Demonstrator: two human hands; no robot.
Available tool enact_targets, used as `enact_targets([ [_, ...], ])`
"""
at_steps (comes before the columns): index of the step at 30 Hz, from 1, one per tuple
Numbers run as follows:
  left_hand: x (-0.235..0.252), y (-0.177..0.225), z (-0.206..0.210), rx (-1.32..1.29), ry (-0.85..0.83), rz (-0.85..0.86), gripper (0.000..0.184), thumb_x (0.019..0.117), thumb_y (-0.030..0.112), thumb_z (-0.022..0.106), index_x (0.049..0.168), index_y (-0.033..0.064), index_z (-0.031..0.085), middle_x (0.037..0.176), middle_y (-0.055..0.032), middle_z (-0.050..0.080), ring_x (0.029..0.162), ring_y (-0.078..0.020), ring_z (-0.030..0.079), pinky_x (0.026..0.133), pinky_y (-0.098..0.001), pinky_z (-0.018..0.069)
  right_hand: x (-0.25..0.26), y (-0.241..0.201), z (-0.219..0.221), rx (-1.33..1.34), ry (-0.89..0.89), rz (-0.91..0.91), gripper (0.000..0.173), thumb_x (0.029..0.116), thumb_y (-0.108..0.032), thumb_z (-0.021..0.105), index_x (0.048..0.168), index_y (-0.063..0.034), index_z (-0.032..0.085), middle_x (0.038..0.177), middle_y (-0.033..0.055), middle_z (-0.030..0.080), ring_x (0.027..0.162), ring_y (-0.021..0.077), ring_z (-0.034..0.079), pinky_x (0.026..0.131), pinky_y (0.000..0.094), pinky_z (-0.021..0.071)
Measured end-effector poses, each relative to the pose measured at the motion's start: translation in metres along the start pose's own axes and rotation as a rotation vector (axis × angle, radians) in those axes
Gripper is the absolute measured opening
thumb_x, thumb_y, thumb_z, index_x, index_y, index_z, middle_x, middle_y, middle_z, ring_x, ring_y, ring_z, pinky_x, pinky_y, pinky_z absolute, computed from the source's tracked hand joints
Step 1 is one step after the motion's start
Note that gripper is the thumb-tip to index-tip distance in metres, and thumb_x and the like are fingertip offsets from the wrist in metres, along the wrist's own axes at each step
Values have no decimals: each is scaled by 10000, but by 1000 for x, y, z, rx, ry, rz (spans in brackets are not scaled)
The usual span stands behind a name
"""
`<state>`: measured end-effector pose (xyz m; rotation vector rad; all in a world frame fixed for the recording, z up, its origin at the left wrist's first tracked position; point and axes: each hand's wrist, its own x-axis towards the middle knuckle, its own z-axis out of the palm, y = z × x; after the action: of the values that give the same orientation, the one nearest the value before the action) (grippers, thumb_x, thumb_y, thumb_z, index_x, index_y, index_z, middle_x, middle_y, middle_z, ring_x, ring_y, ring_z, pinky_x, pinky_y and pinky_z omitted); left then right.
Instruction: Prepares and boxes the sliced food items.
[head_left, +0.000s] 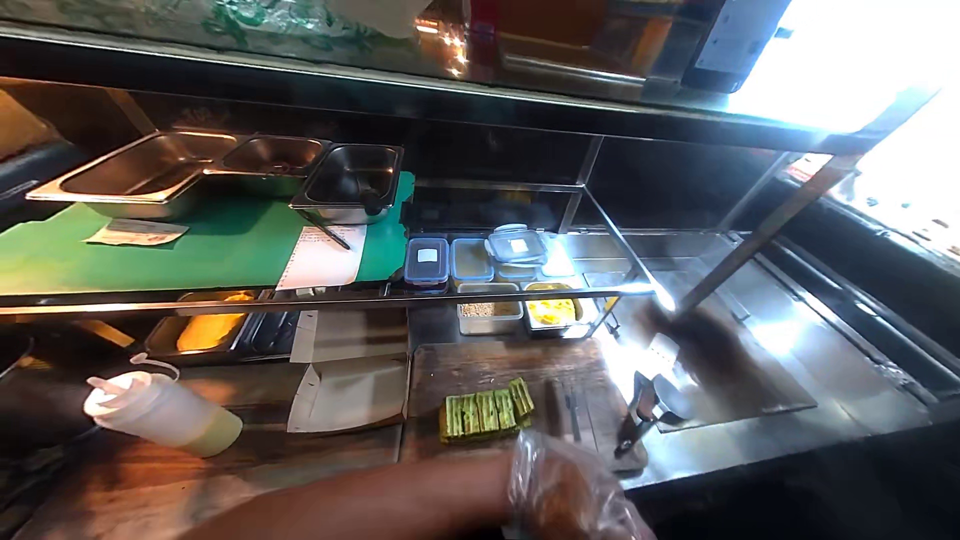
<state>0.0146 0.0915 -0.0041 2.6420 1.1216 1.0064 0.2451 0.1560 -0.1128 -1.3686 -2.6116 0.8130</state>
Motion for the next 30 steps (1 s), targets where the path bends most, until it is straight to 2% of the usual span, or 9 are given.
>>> enact_targets([
  [3, -21, -36, 103, 10, -354, -141, 259, 971, 296, 618, 996, 73, 748, 1057, -143, 729, 1072, -332, 672, 937, -506, 524, 64, 16, 3, -189, -136, 46, 519, 1011, -236, 541, 1529, -209, 518, 1338, 153, 677, 1231, 333, 653, 1060, 548, 503],
  [9, -50, -51, 177, -54, -429, -525, 256, 1004, 187, 603, 1209, 77, 711, 1396, -186, 615, 1401, -402, 476, 1195, -619, 288, 94, 29, -3, -265, -332, -27, 517, 1026, -303, 494, 1537, -228, 503, 1360, 164, 657, 1205, 342, 664, 1015, 557, 525],
  [12, -52, -17, 152, -141, -395, -759, 471, 913, 135, 683, 1380, 180, 641, 1548, -126, 497, 1485, -360, 369, 1216, -638, 218, 93, 10, -12, -64, -102, -252, 403, 985, -150, 582, 1378, -139, 668, 1254, 200, 701, 1104, 367, 706, 939, 545, 575],
  [14, -65, 4, 125, -17, -164, -984, 409, 918, 150, 649, 1316, 230, 692, 1400, -56, 633, 1319, -276, 563, 1121, -537, 423, 121, -22, -8, 85, -56, -451, 354, 975, -115, 588, 1301, -160, 716, 1197, 146, 723, 1052, 307, 720, 889, 501, 604],
  [16, -93, 0, 98, 270, 16, -1265, 301, 978, 198, 572, 1229, 210, 737, 1257, -44, 717, 1205, -237, 658, 1049, -463, 520, 165, -62, 4, 30, -264, -524, 411, 1016, -214, 502, 1400, -229, 646, 1345, 83, 670, 1228, 251, 646, 1031, 469, 536],
  [18, -112, -21, 60, 333, 32, -1567, 365, 1015, 256, 503, 1323, 209, 694, 1344, -58, 676, 1304, -247, 595, 1132, -448, 448, 203, -100, 22, -134, -527, -535, 545, 1003, -311, 505, 1544, -254, 486, 1560, 72, 500, 1440, 255, 471, 1179, 504, 399],
  [20, -122, -47, 28, 211, -38, -1747, 455, 1011, 271, 506, 1456, 211, 585, 1480, -53, 578, 1423, -241, 481, 1214, -446, 341, 224, -122, 38, -255, -680, -531, 577, 986, -330, 540, 1546, -207, 477, 1574, 100, 478, 1478, 282, 416, 1212, 534, 343],
  [23, -129, -63, 24, 94, -120, -1813, 515, 983, 294, 549, 1494, 228, 540, 1513, -38, 548, 1445, -223, 455, 1224, -446, 329, 214, -127, 36, -337, -739, -500, 421, 1017, -306, 510, 1381, -131, 628, 1435, 146, 601, 1401, 323, 505, 1171, 553, 392],
  [30, -127, -74, 28, 7, -265, -1830, 501, 968, 265, 560, 1468, 230, 552, 1470, -70, 579, 1397, -272, 507, 1172, -519, 389, 191, -159, 49, -434, -796, -453, 590, 934, -361, 619, 1501, -233, 517, 1474, 130, 576, 1381, 370, 518, 1096, 662, 417],
])
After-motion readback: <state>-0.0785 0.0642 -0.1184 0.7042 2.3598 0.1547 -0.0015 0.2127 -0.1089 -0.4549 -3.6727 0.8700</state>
